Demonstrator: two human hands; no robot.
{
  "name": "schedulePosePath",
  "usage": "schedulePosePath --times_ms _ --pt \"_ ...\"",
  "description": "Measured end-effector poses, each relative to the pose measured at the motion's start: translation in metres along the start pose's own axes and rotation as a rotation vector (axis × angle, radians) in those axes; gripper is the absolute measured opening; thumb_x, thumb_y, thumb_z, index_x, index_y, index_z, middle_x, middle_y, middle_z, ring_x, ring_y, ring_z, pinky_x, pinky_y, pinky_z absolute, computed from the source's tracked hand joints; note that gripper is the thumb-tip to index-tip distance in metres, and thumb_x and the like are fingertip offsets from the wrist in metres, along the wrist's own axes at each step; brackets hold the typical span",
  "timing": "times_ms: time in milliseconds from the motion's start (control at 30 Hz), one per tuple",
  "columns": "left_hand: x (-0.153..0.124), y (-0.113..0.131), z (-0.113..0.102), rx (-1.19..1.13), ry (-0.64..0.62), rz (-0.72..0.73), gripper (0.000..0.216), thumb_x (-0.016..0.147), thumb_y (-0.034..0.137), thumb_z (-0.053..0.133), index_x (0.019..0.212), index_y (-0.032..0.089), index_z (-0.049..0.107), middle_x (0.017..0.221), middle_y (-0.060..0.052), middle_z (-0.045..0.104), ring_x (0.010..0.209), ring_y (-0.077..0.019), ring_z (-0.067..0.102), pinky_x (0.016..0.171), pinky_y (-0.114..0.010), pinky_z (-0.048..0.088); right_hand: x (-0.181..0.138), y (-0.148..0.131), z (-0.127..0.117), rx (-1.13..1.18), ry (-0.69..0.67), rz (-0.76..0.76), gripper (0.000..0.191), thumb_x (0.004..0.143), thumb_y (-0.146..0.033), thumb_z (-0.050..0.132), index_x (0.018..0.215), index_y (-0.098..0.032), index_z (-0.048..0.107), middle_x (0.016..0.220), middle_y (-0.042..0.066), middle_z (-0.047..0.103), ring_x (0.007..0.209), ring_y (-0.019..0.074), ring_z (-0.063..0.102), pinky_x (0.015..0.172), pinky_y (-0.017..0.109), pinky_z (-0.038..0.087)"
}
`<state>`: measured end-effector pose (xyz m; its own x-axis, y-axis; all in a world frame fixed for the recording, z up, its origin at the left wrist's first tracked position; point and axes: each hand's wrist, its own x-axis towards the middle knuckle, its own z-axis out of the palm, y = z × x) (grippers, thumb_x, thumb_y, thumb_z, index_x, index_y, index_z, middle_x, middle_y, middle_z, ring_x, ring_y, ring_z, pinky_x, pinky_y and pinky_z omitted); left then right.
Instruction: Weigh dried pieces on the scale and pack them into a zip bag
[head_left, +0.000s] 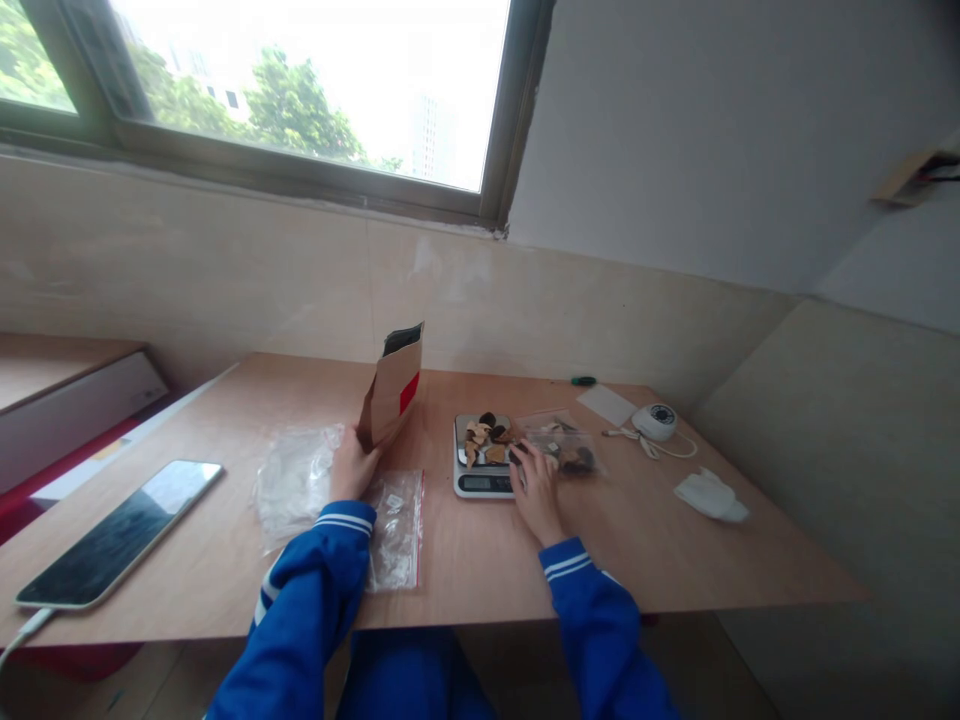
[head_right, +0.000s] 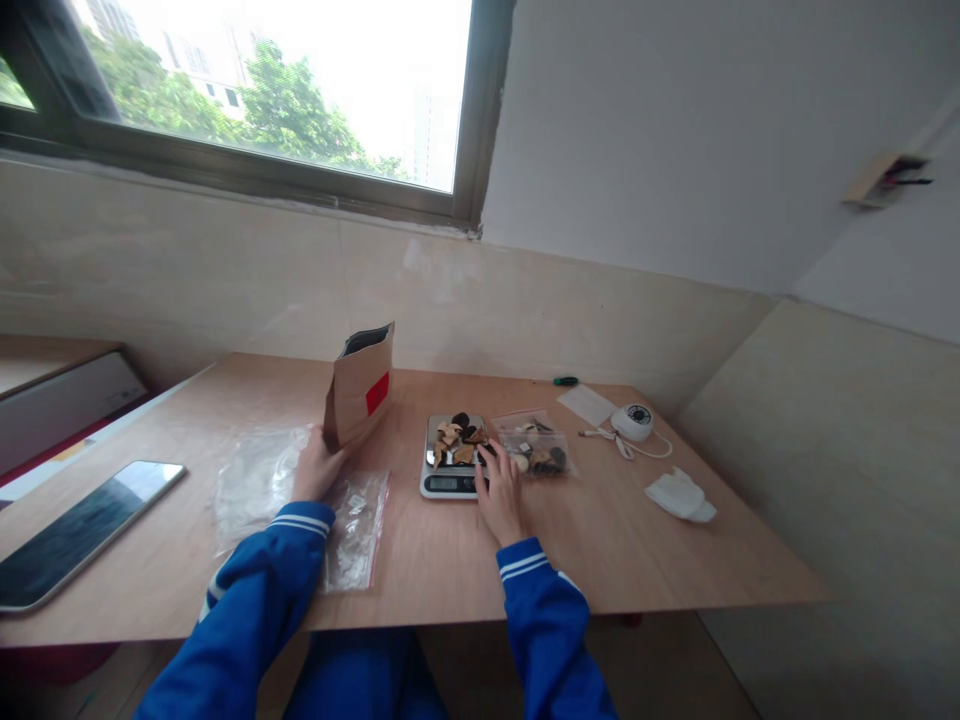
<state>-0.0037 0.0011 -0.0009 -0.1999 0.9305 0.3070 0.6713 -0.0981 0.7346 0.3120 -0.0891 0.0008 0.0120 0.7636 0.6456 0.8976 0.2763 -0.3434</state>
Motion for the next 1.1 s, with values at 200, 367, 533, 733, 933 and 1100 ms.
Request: schedulePosePath --times_ms 200,367,533,733,933,1100 --pt "-0.001 0.004 -0.003 0.000 -0.028 -0.047 0.046 0.073 0.044 0.058 0.109 0.018 0.047 0.103 -0.013 0.063 0.096 -0.0298 0.062 0.075 -0.038 0.050 -0.010 0.011 0.008 0.083 -0.022 0.027 0.037 0.091 -0.024 0.037 0.122 -0.017 0.056 0.122 0.014 0.056 0.116 0.0252 0.048 0.098 0.048 0.040" --pt "-0.002 0.008 -0.005 0.009 -0.023 -0.050 0.047 0.072 0.047 0.058 0.107 0.019 0.046 0.102 -0.013 0.063 0.096 -0.0309 0.063 0.075 -0.038 0.050 -0.005 0.007 0.013 0.193 -0.045 0.020 0.040 0.091 -0.022 0.035 0.127 -0.018 0.053 0.127 0.013 0.055 0.121 0.0233 0.048 0.102 0.047 0.040" --pt "-0.001 0.008 -0.005 0.032 -0.024 -0.065 0.048 0.071 0.048 0.059 0.107 0.019 0.046 0.102 -0.013 0.064 0.095 -0.0314 0.063 0.074 -0.039 0.050 -0.006 0.007 0.002 0.226 0.045 0.100 0.039 0.091 -0.022 0.034 0.125 -0.017 0.053 0.127 0.013 0.054 0.122 0.0228 0.047 0.102 0.045 0.040" --pt "0.000 0.004 -0.002 0.010 -0.001 -0.046 0.059 0.070 0.050 0.060 0.116 0.018 0.043 0.109 -0.015 0.062 0.101 -0.0318 0.061 0.078 -0.040 0.050 -0.012 0.026 0.000 0.257 0.317 0.331 0.026 0.086 -0.020 0.038 0.095 -0.017 0.062 0.095 0.011 0.057 0.094 0.0231 0.055 0.087 0.044 0.045" --pt "0.000 0.000 0.001 -0.083 0.038 -0.006 0.063 0.069 0.049 0.063 0.120 0.017 0.043 0.113 -0.014 0.060 0.103 -0.0290 0.060 0.081 -0.040 0.050 -0.016 0.029 0.006 0.320 0.296 0.360 0.023 0.082 -0.017 0.040 0.089 -0.018 0.062 0.098 0.009 0.051 0.090 0.0205 0.055 0.081 0.037 0.046" --pt "0.002 -0.004 0.004 -0.175 0.066 0.033 0.064 0.069 0.049 0.063 0.120 0.015 0.043 0.117 -0.015 0.057 0.107 -0.0285 0.057 0.086 -0.042 0.049 -0.016 0.030 0.007 0.326 0.316 0.388 0.023 0.082 -0.018 0.040 0.084 -0.018 0.062 0.092 0.008 0.051 0.086 0.0199 0.055 0.077 0.036 0.046"
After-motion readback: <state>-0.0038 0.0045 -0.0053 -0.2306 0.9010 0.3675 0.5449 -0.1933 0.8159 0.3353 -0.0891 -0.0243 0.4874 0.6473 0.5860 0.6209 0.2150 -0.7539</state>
